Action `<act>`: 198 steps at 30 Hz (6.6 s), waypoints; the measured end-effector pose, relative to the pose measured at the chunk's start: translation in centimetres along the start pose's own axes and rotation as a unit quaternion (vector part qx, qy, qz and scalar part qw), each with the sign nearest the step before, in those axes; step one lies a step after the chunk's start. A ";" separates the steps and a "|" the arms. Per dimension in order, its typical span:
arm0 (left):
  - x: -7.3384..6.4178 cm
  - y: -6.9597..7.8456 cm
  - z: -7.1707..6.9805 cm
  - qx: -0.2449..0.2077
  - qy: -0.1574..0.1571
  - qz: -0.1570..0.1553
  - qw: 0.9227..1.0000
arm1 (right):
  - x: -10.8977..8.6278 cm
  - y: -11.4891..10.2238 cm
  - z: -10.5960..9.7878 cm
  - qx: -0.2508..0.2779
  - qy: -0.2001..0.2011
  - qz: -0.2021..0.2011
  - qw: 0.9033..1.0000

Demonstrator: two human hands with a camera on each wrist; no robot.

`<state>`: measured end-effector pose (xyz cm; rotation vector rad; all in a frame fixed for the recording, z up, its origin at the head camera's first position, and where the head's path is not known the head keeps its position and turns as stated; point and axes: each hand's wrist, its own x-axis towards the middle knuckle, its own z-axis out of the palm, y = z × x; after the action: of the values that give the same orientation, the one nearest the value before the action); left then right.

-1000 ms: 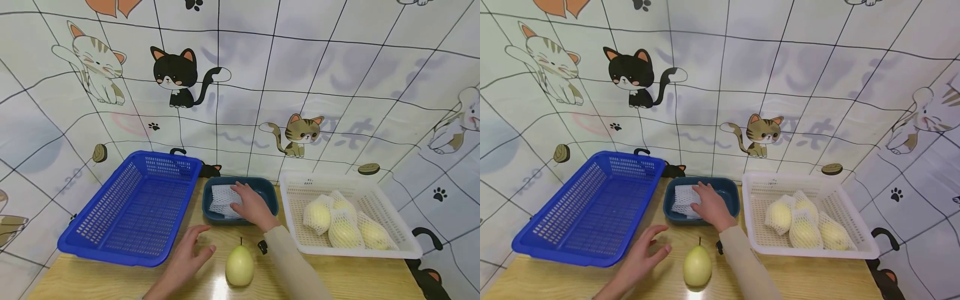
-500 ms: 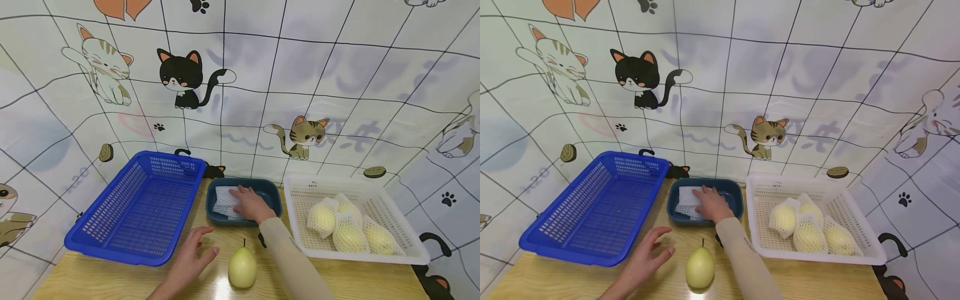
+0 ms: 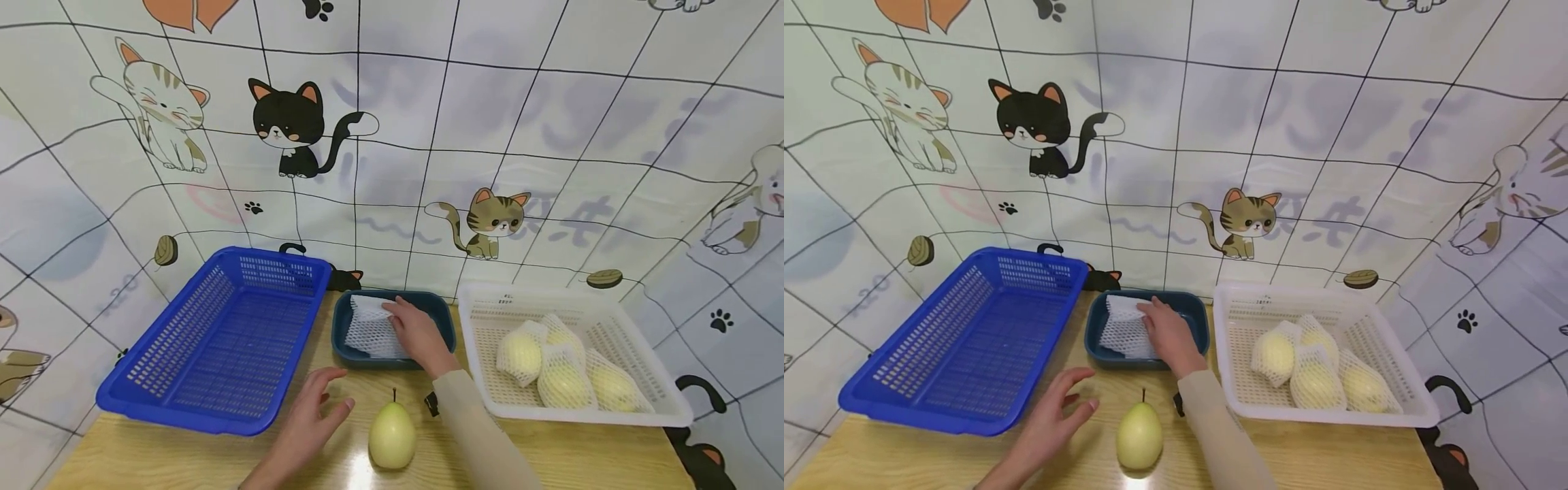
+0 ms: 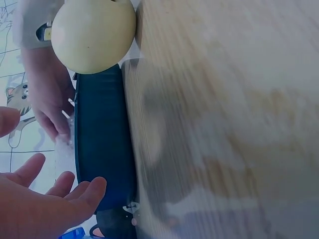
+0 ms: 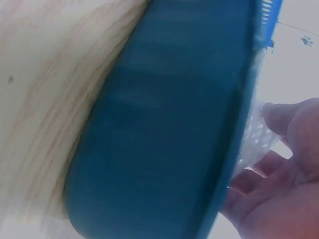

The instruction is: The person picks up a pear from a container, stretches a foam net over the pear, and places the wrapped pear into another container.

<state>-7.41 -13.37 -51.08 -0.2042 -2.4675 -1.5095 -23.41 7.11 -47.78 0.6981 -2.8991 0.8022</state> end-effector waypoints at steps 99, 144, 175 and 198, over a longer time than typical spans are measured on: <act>1.6 7.2 4.5 -0.578 -0.069 -0.239 0.777 | -14.5 -3.8 -2.7 0.421 0.201 0.108 0.878; 5.0 2.4 1.3 -0.054 -0.118 0.287 0.949 | -12.7 0.3 -2.8 0.186 0.146 -0.230 0.944; 5.3 0.0 2.2 0.167 -0.181 0.221 0.944 | -12.2 1.1 0.3 -0.045 0.148 -0.186 0.970; 3.3 -1.7 1.4 0.140 -0.229 0.279 0.922 | -14.7 2.1 -0.7 -0.023 0.048 -0.186 0.981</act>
<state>-11.19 -12.87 -52.22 -1.2055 -2.5830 -0.9271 -11.19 15.13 -50.67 1.1181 -2.5744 0.6959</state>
